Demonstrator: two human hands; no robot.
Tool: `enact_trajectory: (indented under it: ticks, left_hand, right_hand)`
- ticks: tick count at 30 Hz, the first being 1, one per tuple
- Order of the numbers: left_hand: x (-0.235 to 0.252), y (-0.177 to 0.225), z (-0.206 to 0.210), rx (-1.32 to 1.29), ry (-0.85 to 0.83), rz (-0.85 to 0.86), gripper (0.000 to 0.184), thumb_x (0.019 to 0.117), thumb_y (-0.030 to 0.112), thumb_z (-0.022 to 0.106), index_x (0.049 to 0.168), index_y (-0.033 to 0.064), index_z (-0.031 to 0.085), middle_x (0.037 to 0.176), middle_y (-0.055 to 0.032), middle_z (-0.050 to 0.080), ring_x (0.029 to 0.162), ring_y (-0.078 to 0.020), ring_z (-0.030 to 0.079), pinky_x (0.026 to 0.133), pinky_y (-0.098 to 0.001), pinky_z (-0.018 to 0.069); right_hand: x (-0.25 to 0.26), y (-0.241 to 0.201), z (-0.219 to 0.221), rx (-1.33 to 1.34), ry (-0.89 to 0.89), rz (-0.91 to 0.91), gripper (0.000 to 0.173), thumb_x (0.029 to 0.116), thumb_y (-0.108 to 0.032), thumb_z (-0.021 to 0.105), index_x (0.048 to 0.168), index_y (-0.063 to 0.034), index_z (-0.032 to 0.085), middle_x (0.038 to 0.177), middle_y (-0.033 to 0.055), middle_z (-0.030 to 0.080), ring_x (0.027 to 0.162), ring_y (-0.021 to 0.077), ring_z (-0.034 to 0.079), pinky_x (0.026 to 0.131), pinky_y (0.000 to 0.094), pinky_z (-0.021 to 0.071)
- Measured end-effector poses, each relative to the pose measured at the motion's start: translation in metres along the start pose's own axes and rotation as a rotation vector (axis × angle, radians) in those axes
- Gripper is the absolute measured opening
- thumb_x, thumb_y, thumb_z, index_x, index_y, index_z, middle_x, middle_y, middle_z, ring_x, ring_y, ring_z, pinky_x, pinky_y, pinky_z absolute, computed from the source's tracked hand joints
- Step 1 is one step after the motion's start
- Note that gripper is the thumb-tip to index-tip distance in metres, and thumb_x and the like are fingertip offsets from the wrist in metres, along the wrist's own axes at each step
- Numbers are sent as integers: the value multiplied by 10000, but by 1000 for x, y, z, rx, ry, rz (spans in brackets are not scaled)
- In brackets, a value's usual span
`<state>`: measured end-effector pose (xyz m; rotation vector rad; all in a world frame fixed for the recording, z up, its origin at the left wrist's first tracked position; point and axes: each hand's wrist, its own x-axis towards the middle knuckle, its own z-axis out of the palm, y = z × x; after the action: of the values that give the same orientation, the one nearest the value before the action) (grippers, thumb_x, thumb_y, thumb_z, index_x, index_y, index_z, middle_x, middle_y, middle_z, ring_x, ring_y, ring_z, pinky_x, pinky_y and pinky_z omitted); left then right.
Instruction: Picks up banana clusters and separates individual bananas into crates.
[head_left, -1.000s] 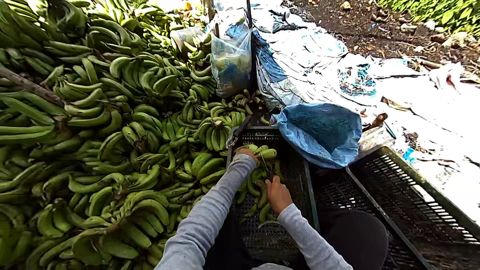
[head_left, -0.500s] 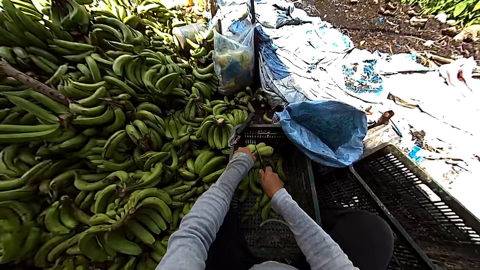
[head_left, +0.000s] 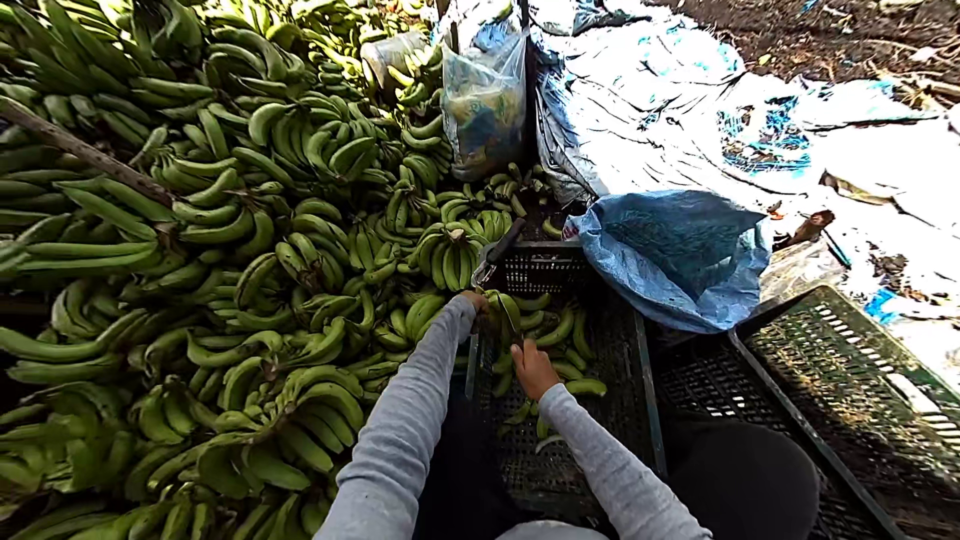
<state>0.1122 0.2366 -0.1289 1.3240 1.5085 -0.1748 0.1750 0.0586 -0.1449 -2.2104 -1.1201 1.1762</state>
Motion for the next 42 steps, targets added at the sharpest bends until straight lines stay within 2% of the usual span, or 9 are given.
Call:
enact_trajectory:
  ticks: [12,18,25,33,34,36,37,39,42]
  left_hand:
    - [15,-22,-20,-322,-103,-123,184,1003,74,463,820,92,474,532,13,380,375,-79,339,371,-195,330]
    - [23,-27,-20,-76,-246,-119,255,1028,97,443,775,116,465,554,19,403,419,-76,376,411,-188,343]
    - [49,-47,-31,-283,-269,-159,349,1023,111,387,677,150,401,466,40,351,351,-62,324,355,-189,294]
    - [-7,-7,-15,-27,-243,23,239,970,2,471,744,77,447,524,-4,397,390,-84,363,387,-199,343]
    - [-10,-1,-16,120,-195,128,79,975,22,566,903,9,537,649,-50,478,498,-112,446,486,-231,412]
    - [-10,-2,-10,464,-176,301,506,950,259,747,1280,-85,578,1143,-233,649,1015,-289,649,930,-438,520]
    - [-9,-5,2,544,-174,352,725,891,363,804,1386,-82,516,1313,-283,599,1201,-371,608,1044,-536,467]
    - [-19,2,23,577,-182,404,979,843,497,814,1525,-41,362,1471,-294,482,1342,-409,512,1110,-578,406]
    - [-63,14,-5,441,-150,569,764,975,492,659,1442,-82,470,1436,-275,533,1344,-371,526,1127,-532,405]
  right_hand:
    - [26,-6,46,65,-14,-15,498,1142,-297,292,1409,90,455,1209,293,664,1175,387,660,1032,488,494]
    - [51,-22,41,113,-18,-28,502,1145,-270,274,1416,114,449,1293,311,625,1250,382,620,1084,474,457]
    - [42,-15,63,140,-90,29,513,1145,-297,270,1414,102,451,1298,308,623,1253,388,617,1079,482,462]
    - [70,-34,70,140,-167,133,527,1145,-305,276,1437,97,449,1429,296,549,1355,373,546,1136,483,417]
    - [68,-27,72,161,-125,136,532,1144,-311,275,1428,103,451,1400,306,565,1330,389,563,1121,494,428]
    - [62,-5,79,207,-87,122,548,1144,-317,275,1424,122,447,1337,330,593,1259,416,602,1088,518,453]
    - [60,5,84,230,-88,108,549,1145,-315,271,1412,129,452,1268,328,620,1171,410,640,1038,519,488]
    - [52,22,92,283,-94,79,537,1150,-305,244,1361,131,474,1014,252,640,862,323,649,825,465,541]
    - [34,51,93,419,-36,48,477,1147,-288,244,1234,102,505,717,69,537,539,140,507,532,321,480]
